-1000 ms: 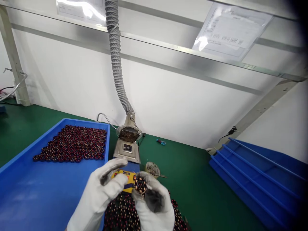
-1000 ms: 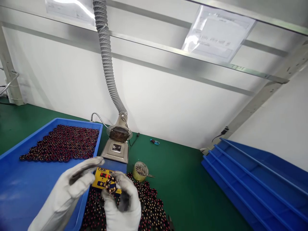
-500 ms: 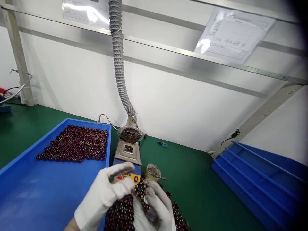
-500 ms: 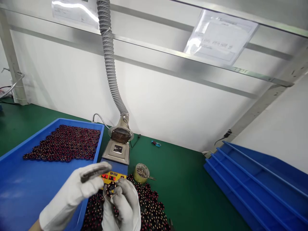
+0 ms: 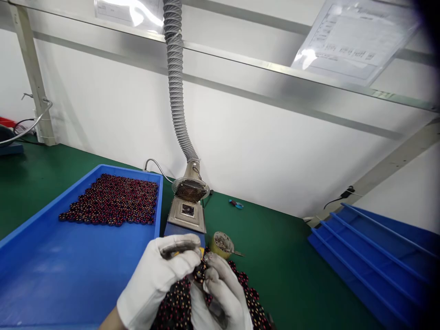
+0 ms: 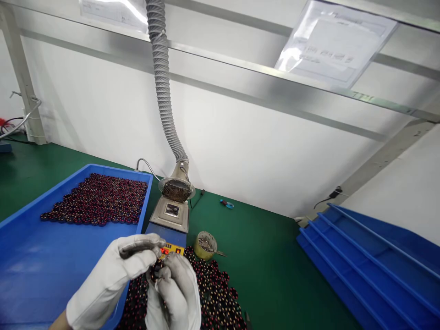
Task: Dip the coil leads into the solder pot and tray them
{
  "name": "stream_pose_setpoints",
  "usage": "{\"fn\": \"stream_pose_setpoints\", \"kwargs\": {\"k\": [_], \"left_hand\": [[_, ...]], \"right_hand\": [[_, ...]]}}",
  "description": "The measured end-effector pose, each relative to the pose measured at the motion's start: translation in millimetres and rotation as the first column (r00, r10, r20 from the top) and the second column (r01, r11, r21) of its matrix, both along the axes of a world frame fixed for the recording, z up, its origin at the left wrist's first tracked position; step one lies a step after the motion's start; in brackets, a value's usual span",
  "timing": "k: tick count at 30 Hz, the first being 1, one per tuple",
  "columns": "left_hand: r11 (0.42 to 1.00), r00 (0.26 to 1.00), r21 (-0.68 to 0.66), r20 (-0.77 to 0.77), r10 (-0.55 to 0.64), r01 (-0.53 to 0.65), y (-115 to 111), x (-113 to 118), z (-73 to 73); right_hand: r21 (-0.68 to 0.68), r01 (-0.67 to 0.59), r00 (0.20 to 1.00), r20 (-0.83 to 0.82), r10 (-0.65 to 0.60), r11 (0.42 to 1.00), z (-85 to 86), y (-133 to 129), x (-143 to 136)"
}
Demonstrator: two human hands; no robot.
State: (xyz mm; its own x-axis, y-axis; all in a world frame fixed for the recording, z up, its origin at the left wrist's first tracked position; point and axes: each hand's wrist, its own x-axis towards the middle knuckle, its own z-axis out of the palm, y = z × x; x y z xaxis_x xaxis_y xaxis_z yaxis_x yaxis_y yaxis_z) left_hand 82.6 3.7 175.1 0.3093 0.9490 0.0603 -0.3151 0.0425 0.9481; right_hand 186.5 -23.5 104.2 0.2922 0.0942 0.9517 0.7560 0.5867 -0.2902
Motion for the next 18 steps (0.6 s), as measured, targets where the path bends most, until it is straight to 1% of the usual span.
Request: {"fn": "stream_pose_setpoints", "kwargs": {"k": [4,7,9,11,12,13,14,15,16,18], "left_hand": [[0.999,0.999,-0.024,-0.025,0.023,-0.023,-1,0,0.5],[1.000,0.999,-0.003,0.033,0.016,-0.016,0,-5,2.5],[0.998,0.998,0.015,0.035,-0.055,0.054,1,-7,5.1],[0.986,0.987,0.033,0.000,-0.161,0.160,0,-5,6.5],[0.981,0.982,0.043,-0.009,-0.188,0.188,0,-4,6.0],[0.979,0.981,0.062,-0.006,-0.192,0.192,-1,-2,4.7],[0.982,0.985,0.083,0.009,-0.170,0.169,0,-1,2.5],[0.988,0.992,0.100,0.033,-0.124,0.120,0,0,-0.4],[0.994,0.996,0.097,0.061,-0.060,0.054,1,0,-3.7],[0.995,0.989,0.052,0.122,0.081,-0.088,4,-2,-9.9]], "right_hand": [[0.011,-0.003,0.999,0.037,0.003,1.000,-1.4,-1,1],[-0.008,-0.018,0.998,0.061,0.018,1.000,-0.9,-1,3],[-0.027,-0.035,0.994,0.103,0.038,0.999,0.5,-2,5],[-0.039,-0.036,0.990,0.134,0.041,0.999,2.1,-3,7],[-0.043,-0.032,0.988,0.153,0.038,0.999,2.8,-3,8],[-0.050,-0.025,0.986,0.164,0.033,0.998,3.2,-4,8],[-0.058,-0.015,0.986,0.168,0.025,0.998,3.2,-4,9],[-0.072,-0.013,0.985,0.170,0.025,0.997,3.0,-4,9],[-0.078,-0.012,0.986,0.167,0.025,0.997,2.5,-4,9],[-0.083,0.005,0.992,0.124,0.005,0.997,1.3,-4,8]]}}
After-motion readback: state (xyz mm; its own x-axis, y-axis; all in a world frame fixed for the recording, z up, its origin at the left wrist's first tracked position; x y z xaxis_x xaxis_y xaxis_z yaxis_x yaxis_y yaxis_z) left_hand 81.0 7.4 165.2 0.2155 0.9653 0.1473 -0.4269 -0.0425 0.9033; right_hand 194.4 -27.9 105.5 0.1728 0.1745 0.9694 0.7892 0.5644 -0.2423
